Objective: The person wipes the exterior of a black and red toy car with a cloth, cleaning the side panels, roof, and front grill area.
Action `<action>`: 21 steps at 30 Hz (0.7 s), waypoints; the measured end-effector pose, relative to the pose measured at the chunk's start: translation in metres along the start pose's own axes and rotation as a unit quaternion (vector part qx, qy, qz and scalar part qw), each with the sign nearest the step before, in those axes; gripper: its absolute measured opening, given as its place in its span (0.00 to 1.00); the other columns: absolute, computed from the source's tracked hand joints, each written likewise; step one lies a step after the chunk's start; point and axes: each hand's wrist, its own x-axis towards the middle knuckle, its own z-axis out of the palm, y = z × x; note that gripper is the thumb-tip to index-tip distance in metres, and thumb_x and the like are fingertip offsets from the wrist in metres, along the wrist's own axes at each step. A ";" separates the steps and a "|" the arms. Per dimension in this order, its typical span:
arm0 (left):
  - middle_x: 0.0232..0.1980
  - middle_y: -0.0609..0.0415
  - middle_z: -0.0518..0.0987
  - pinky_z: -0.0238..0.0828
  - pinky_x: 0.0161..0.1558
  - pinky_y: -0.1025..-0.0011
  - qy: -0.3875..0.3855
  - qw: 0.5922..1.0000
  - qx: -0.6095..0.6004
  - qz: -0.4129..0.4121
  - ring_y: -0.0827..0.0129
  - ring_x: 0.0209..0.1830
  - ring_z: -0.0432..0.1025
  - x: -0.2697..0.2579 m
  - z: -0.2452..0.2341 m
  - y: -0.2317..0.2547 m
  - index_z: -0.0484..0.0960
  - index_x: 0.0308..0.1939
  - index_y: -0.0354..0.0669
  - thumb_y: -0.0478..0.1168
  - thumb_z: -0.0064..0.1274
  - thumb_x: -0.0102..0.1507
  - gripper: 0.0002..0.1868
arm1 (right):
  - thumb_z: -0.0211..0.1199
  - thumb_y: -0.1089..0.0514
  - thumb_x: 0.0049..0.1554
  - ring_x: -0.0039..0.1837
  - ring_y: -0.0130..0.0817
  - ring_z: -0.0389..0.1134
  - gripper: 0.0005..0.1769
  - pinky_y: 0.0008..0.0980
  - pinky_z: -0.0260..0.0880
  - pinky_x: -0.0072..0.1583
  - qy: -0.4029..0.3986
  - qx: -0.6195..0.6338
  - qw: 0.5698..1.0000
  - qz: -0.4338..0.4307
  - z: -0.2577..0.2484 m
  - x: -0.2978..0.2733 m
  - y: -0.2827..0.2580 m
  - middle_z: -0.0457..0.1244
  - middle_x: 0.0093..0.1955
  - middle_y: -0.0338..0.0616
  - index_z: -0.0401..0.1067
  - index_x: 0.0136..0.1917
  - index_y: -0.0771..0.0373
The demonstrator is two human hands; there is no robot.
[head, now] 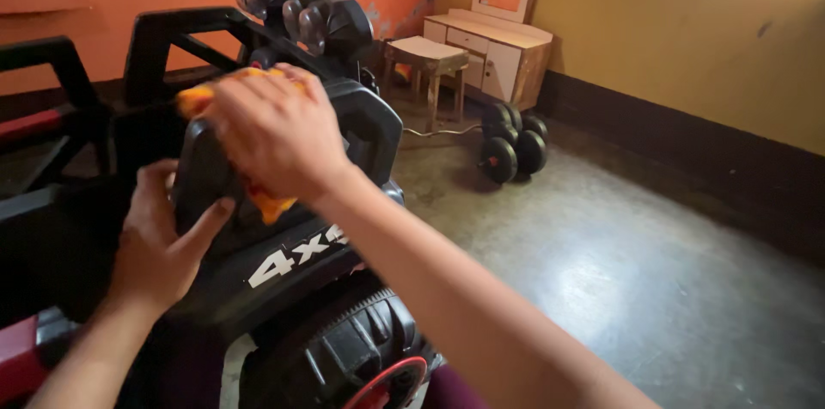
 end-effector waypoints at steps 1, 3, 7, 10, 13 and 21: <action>0.52 0.39 0.77 0.70 0.52 0.60 0.002 1.000 0.025 -0.001 0.55 0.52 0.75 0.009 -0.001 0.007 0.68 0.60 0.35 0.48 0.62 0.61 0.31 | 0.57 0.51 0.63 0.50 0.46 0.71 0.09 0.47 0.67 0.57 -0.048 0.012 0.998 0.047 -0.002 0.007 0.019 0.69 0.43 0.44 0.71 0.48 0.57; 0.57 0.38 0.77 0.70 0.53 0.58 0.005 0.997 0.075 -0.003 0.54 0.55 0.74 0.030 0.001 0.022 0.69 0.62 0.36 0.49 0.62 0.61 0.32 | 0.55 0.48 0.64 0.45 0.54 0.71 0.13 0.50 0.70 0.48 -0.105 0.017 0.983 0.152 -0.006 0.014 0.048 0.69 0.38 0.50 0.72 0.47 0.57; 0.54 0.42 0.81 0.72 0.53 0.55 0.042 0.988 0.123 0.082 0.47 0.55 0.76 0.065 0.023 0.044 0.77 0.57 0.40 0.50 0.60 0.68 0.21 | 0.55 0.45 0.61 0.44 0.59 0.70 0.17 0.50 0.69 0.44 -0.104 0.029 0.966 0.236 -0.005 0.011 0.091 0.69 0.37 0.53 0.75 0.42 0.59; 0.50 0.43 0.83 0.73 0.46 0.51 0.082 0.977 0.191 0.051 0.43 0.48 0.77 0.061 0.034 0.051 0.80 0.52 0.42 0.51 0.61 0.68 0.18 | 0.58 0.42 0.57 0.42 0.55 0.72 0.21 0.46 0.71 0.45 -0.184 0.056 0.945 0.263 0.006 0.015 0.136 0.69 0.34 0.54 0.79 0.40 0.60; 0.49 0.44 0.83 0.73 0.42 0.51 0.104 0.968 0.223 0.055 0.44 0.44 0.78 0.059 0.040 0.049 0.80 0.51 0.42 0.52 0.60 0.69 0.18 | 0.60 0.37 0.56 0.41 0.53 0.72 0.26 0.46 0.73 0.46 -0.349 0.158 0.890 0.247 0.024 0.032 0.184 0.69 0.36 0.57 0.78 0.45 0.64; 0.47 0.45 0.83 0.73 0.37 0.52 0.138 0.940 0.312 0.026 0.46 0.39 0.78 0.060 0.050 0.050 0.81 0.50 0.43 0.53 0.62 0.63 0.20 | 0.58 0.26 0.51 0.46 0.44 0.74 0.32 0.41 0.72 0.49 -0.445 0.021 0.868 0.220 0.021 0.046 0.132 0.72 0.40 0.47 0.82 0.43 0.56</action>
